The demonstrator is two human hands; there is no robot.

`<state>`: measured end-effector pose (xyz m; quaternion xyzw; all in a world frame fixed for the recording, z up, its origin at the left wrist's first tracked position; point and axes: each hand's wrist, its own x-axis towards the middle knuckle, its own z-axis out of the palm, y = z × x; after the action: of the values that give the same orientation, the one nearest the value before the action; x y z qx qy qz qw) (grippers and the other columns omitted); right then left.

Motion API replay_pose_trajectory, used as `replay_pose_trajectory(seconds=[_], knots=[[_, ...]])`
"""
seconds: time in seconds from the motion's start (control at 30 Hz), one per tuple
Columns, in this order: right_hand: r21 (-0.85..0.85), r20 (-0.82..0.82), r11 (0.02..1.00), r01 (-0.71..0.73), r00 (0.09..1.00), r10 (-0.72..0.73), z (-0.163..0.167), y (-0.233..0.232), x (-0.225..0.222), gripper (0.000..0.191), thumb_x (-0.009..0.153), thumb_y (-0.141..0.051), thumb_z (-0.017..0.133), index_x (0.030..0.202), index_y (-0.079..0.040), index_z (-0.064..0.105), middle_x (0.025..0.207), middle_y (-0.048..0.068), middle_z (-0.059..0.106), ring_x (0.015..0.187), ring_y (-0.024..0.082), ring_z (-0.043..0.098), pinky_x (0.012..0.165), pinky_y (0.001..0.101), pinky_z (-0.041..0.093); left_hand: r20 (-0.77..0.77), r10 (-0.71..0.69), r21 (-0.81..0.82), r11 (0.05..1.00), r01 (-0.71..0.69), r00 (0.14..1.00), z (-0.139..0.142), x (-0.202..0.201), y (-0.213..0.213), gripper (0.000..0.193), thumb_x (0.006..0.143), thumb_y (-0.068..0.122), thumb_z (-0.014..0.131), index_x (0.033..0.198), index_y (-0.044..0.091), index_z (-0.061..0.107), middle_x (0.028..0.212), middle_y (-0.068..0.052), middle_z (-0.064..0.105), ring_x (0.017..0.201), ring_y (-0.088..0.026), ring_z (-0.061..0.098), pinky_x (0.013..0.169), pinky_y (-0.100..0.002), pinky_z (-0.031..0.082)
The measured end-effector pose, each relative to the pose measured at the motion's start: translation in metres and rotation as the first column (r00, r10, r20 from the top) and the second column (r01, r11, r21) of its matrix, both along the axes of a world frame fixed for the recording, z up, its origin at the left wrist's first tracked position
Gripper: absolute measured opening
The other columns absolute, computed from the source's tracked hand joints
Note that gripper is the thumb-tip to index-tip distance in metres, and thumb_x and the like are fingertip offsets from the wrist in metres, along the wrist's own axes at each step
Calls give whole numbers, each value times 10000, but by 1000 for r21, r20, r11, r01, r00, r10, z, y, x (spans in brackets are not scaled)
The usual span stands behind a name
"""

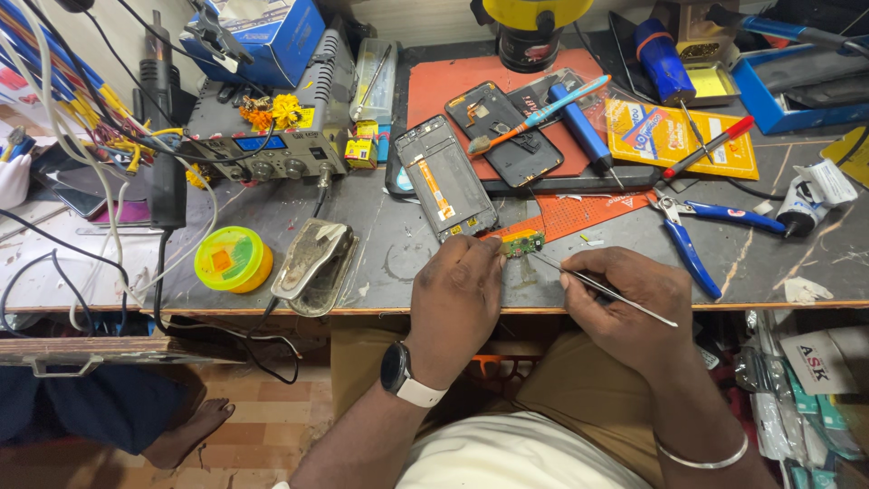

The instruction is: The person uses tweezers to manipulate a small green circuit board and then places it into a disassembled smartphone chassis. They then use a blue lighter to apply heat to the interior of the phone frame.

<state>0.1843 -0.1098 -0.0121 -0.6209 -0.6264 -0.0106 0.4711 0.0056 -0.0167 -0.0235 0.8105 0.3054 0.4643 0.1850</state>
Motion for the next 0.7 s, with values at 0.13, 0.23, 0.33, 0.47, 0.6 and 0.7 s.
replay_pose_trajectory(seconds=[0.13,0.23,0.33,0.47,0.6,0.7], knots=[[-34,-20,999,19,1000,-19,0,0,0,135,800,-52,769,930,-22,752,855,103,757,720,168,747,650,280,578,-1,-1,19,1000,1,1000,-1,0,1,180,892,34,743,1067,23,704,925,-126,649,798,-326,683,691,-414,557],[-20,3,1000,16,1000,-16,0,-1,0,137,803,-54,773,935,-23,754,868,106,759,734,172,746,663,283,580,-1,2,28,1000,-2,1000,-1,0,1,190,890,32,743,1074,20,699,927,-129,646,806,-328,683,697,-415,559],[-11,16,1000,1,1000,-1,-1,0,0,137,807,-53,771,939,-22,752,872,108,757,747,173,747,677,284,584,-3,-1,14,1000,2,1000,-2,0,1,180,897,31,742,1071,23,698,930,-122,652,812,-323,688,704,-410,563],[-1,-3,1000,-9,1000,9,-1,0,0,135,814,-50,767,945,-21,748,875,106,755,749,168,747,680,279,583,-4,0,16,1000,0,1000,-1,0,1,182,893,30,742,1069,24,699,936,-125,653,813,-325,688,705,-408,563],[-23,-42,1000,-10,999,9,0,-1,0,120,819,-38,755,936,-15,744,856,103,753,723,164,745,661,273,581,-2,2,-2,1000,-2,1000,-1,0,0,179,900,32,741,1074,19,699,933,-118,658,810,-318,692,707,-405,564],[6,-19,1000,-1,1000,1,0,-1,-1,130,823,-37,760,950,-12,744,871,110,754,745,169,746,677,276,579,-19,2,-7,1000,-3,1000,-1,0,1,186,898,35,741,1079,17,704,929,-124,658,801,-317,691,699,-404,563]])
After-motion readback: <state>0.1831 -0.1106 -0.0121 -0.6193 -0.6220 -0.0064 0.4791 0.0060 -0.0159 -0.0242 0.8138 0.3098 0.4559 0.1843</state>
